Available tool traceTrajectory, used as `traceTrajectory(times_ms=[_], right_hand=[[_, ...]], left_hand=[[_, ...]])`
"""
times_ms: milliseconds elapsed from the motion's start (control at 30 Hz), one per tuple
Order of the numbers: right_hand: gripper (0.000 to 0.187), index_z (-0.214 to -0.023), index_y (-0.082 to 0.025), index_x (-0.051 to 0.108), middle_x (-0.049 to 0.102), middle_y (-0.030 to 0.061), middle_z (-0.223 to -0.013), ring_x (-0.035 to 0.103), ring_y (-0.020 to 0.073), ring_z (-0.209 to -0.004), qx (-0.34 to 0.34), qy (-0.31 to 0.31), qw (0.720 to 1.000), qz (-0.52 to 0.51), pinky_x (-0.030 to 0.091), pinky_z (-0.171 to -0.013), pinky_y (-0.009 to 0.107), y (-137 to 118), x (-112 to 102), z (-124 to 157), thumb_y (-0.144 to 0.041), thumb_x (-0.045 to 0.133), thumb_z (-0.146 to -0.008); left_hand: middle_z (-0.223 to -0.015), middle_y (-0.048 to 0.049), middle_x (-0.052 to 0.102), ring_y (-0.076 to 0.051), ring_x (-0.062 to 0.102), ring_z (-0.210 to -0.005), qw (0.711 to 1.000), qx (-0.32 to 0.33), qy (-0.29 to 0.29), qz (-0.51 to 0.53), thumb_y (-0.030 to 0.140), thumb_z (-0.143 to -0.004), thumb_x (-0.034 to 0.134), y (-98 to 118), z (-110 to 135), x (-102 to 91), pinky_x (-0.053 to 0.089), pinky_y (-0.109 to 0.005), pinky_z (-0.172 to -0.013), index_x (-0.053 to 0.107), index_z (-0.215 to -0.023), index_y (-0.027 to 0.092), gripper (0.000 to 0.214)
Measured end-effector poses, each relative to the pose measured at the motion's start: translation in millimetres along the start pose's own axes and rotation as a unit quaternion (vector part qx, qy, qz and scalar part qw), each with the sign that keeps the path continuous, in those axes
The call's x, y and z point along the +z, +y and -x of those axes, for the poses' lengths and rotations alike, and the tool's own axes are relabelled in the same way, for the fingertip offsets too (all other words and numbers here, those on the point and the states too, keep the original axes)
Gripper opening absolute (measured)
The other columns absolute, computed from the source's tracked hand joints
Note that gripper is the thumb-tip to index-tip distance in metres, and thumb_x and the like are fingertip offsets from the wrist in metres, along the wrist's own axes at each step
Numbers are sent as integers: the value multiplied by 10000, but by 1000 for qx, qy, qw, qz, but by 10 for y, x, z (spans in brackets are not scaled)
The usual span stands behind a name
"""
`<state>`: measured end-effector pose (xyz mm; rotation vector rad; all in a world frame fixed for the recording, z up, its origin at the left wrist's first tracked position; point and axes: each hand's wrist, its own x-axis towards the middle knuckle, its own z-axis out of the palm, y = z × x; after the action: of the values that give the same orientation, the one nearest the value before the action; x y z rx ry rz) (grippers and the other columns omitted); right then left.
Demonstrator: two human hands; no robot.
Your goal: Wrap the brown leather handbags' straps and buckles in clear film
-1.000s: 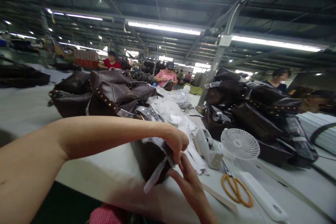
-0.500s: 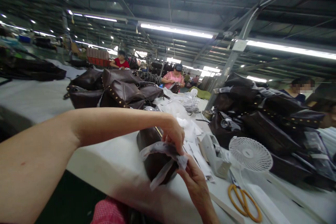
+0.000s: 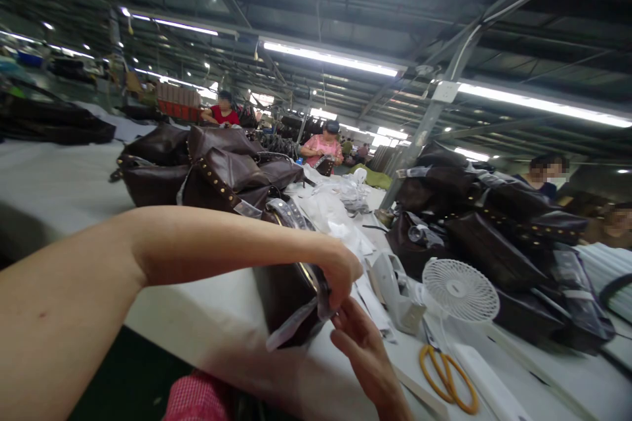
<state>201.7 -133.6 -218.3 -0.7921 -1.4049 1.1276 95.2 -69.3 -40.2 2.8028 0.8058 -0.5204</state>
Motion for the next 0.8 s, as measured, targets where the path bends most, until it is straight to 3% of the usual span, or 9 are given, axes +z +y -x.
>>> traceTrajectory(times_ms=[67,133,233,333,400,500,567,667,800], right_hand=[[463,-1225,-289,601,636,87,-1285,568,286,-1210,-9,25,1000,-17,464,-1006,475,34,-26,21,-439,703,-799],[373,-1176,-275,633,682,86,-1193,603,273,-1140,-10,57,998,-4,483,-971,468,76,-21,11,-421,667,-834],[282,-1061,-245,677,723,64,-1015,633,243,-995,-12,100,995,21,508,-901,416,136,17,-28,-397,683,-823],[226,-938,-220,689,710,44,-882,629,221,-878,-15,132,991,27,525,-815,370,176,31,-50,-417,671,-827],[220,-899,-215,686,695,36,-849,623,209,-835,-21,134,991,18,525,-792,358,198,19,-54,-425,653,-841],[202,-905,-224,705,701,32,-891,628,206,-880,-30,120,992,-6,508,-861,353,242,-7,-68,-410,672,-832],[182,-904,-233,726,709,40,-960,627,222,-971,-39,106,993,-17,487,-930,354,274,-15,-85,-387,704,-810],[158,-871,-250,748,708,44,-1030,619,249,-1059,-62,86,994,-11,485,-964,346,292,-7,-115,-379,732,-782],[240,-947,-274,756,687,58,-1118,620,291,-1100,-108,117,987,34,525,-931,355,253,41,-152,-444,716,-782]], left_hand=[[-319,-6,418,-187,497,-494,999,-6,48,-16,109,-417,848,87,-10,10,403,-299,-507,328,-228,198,560],[-384,-21,487,-202,517,-514,996,4,80,-36,106,-432,845,151,-12,-2,414,-316,-517,434,-297,191,441],[-660,-93,665,-233,570,-600,987,71,103,-99,134,-574,803,200,83,-50,428,-342,-534,670,-613,143,139],[-885,-139,697,-258,614,-756,952,143,237,-128,166,-749,694,187,352,9,448,-350,-625,692,-861,131,118],[-805,-128,683,-243,616,-728,943,95,305,-95,203,-845,592,119,572,174,443,-337,-648,679,-778,143,125],[-657,-85,640,-227,601,-647,950,-35,311,23,373,-910,504,-95,776,540,431,-316,-633,667,-697,168,338],[-742,-71,663,-212,600,-702,936,-40,316,151,446,-879,533,-264,755,758,424,-286,-651,669,-765,160,337],[-786,-42,660,-184,574,-729,861,18,318,396,544,-872,503,-443,532,928,416,-265,-666,653,-808,151,425],[-761,-57,644,-175,570,-703,664,91,268,692,663,-752,608,-476,197,921,421,-268,-656,631,-804,123,543]])
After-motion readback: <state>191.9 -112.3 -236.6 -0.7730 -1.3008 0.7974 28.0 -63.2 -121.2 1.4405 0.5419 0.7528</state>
